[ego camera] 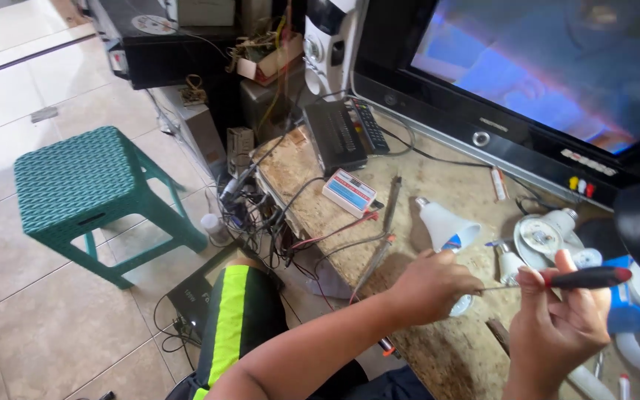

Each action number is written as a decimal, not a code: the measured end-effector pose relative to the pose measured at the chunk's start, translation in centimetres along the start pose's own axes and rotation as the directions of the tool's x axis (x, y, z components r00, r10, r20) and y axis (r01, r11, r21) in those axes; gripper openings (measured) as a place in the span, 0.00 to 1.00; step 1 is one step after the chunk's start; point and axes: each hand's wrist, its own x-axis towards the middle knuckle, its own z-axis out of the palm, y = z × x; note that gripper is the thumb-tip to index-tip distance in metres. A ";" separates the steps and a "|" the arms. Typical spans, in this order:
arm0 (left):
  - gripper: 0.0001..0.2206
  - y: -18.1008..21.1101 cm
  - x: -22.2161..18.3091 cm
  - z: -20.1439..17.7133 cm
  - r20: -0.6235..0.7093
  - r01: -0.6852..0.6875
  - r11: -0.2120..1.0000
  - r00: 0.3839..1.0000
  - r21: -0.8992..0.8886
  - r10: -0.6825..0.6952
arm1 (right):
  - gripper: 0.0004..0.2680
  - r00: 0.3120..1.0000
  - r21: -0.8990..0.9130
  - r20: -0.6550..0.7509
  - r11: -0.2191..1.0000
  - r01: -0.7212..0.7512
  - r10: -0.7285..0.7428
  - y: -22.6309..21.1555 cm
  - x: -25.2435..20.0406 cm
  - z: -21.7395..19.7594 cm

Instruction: Disassembling an LED bulb housing using a soldering iron and a screwdriver on a repair bench.

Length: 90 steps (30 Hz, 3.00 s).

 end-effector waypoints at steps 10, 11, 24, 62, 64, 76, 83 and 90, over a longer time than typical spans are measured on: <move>0.10 -1.3 0.0 3.1 -0.317 -0.187 0.957 0.942 -0.220 0.111 | 0.08 0.997 0.187 0.008 0.980 -0.071 0.071 -2.3 2.5 -1.1; 0.08 -1.5 0.0 3.6 -0.334 -0.174 0.957 0.938 -0.232 0.090 | 0.09 0.995 0.220 0.084 0.973 -0.075 0.057 -2.5 2.8 -1.3; 0.40 1.0 -1.9 5.8 -0.357 0.024 0.999 0.934 -0.028 -0.033 | 0.13 0.979 0.459 0.100 0.864 -0.204 0.178 -0.6 1.7 -0.2; 0.07 -1.1 0.2 2.8 -0.356 -0.070 0.841 0.922 -0.537 -0.151 | 0.13 0.951 0.720 0.206 0.622 -0.308 0.231 2.0 2.3 2.5; 0.07 -1.3 0.3 3.0 -0.357 -0.060 0.838 0.920 -0.543 -0.165 | 0.10 0.946 0.744 0.198 0.590 -0.315 0.256 1.8 2.7 2.6; 0.06 -2.4 -0.3 5.2 -0.441 -0.087 0.928 0.893 -0.363 -0.089 | 0.06 0.964 0.835 0.129 0.499 -0.231 0.231 0.9 1.7 5.2; 0.04 -2.1 -0.4 4.2 -0.490 -0.128 0.907 0.867 -0.402 -0.094 | 0.12 0.931 0.941 0.201 0.204 -0.271 0.305 0.3 1.4 5.8; 0.05 -3.6 -1.0 5.3 -0.502 -0.146 0.928 0.864 -0.343 -0.050 | 0.09 0.932 0.951 0.258 0.103 -0.291 0.253 1.2 0.6 6.5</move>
